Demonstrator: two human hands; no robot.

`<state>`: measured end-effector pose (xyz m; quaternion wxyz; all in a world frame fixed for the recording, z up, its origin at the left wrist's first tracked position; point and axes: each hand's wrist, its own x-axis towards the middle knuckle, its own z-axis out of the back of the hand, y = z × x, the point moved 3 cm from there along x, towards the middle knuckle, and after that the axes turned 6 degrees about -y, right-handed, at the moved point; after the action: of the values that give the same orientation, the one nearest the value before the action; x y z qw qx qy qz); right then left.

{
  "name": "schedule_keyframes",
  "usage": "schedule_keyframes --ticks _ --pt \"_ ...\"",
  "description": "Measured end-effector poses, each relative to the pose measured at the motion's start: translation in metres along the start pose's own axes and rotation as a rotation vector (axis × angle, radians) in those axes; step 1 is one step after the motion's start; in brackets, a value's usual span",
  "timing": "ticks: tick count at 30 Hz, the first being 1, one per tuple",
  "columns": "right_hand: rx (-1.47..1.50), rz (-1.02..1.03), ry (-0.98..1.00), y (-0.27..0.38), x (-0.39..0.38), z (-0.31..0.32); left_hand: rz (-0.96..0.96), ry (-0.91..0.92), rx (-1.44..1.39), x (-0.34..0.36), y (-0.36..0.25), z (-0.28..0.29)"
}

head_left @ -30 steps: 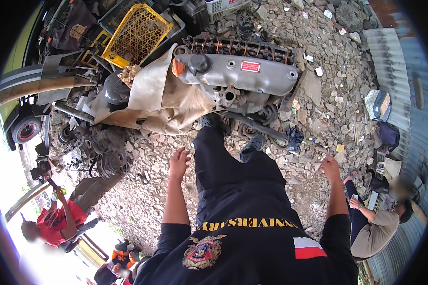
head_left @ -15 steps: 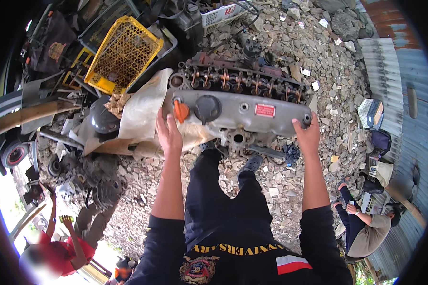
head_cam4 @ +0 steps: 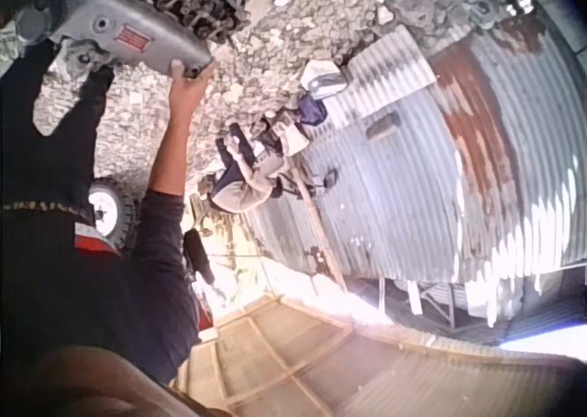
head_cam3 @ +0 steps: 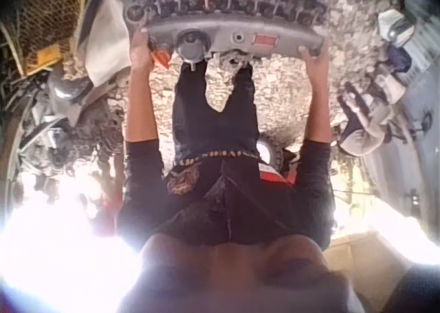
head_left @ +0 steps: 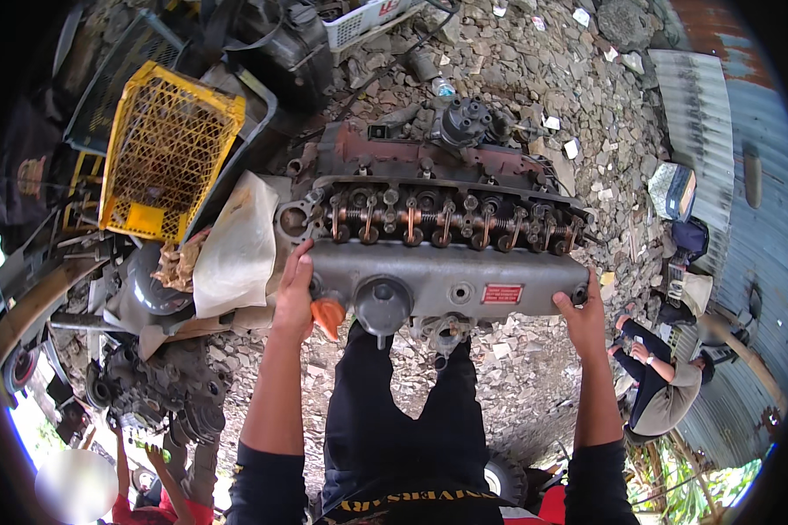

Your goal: The person uses a wrench to unscrew bolts from an engine's valve cover and then lifts the cover off by hand.

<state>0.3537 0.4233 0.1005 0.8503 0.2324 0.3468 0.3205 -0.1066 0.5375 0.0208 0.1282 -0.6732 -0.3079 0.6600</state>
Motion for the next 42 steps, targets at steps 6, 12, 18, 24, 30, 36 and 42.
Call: schedule_keyframes --ticks 6,12,18,24,30,36,42 --pt "-0.017 -0.069 0.045 0.007 0.003 -0.003 -0.226 -0.229 0.608 0.024 -0.006 -0.005" --pt "0.004 -0.058 0.042 0.013 0.002 -0.003 -0.31 -0.222 0.718 0.026 -0.004 -0.004" --pt "-0.006 0.016 -0.133 -0.014 -0.001 -0.003 -0.35 -0.244 0.64 0.041 0.002 -0.001" --pt "0.24 -0.071 -0.572 -0.046 -0.058 -0.039 -0.143 -0.273 0.277 0.028 0.004 0.001" --pt "0.732 -0.562 -0.063 -0.082 -0.06 -0.038 -0.025 -0.413 -0.084 -0.036 0.035 0.023" --pt "1.002 -0.609 0.019 -0.075 -0.054 -0.057 0.01 -0.283 -0.218 -0.088 0.127 -0.019" --pt "0.929 -0.617 0.069 -0.053 -0.029 -0.038 -0.029 -0.043 -0.444 -0.082 0.144 -0.06"
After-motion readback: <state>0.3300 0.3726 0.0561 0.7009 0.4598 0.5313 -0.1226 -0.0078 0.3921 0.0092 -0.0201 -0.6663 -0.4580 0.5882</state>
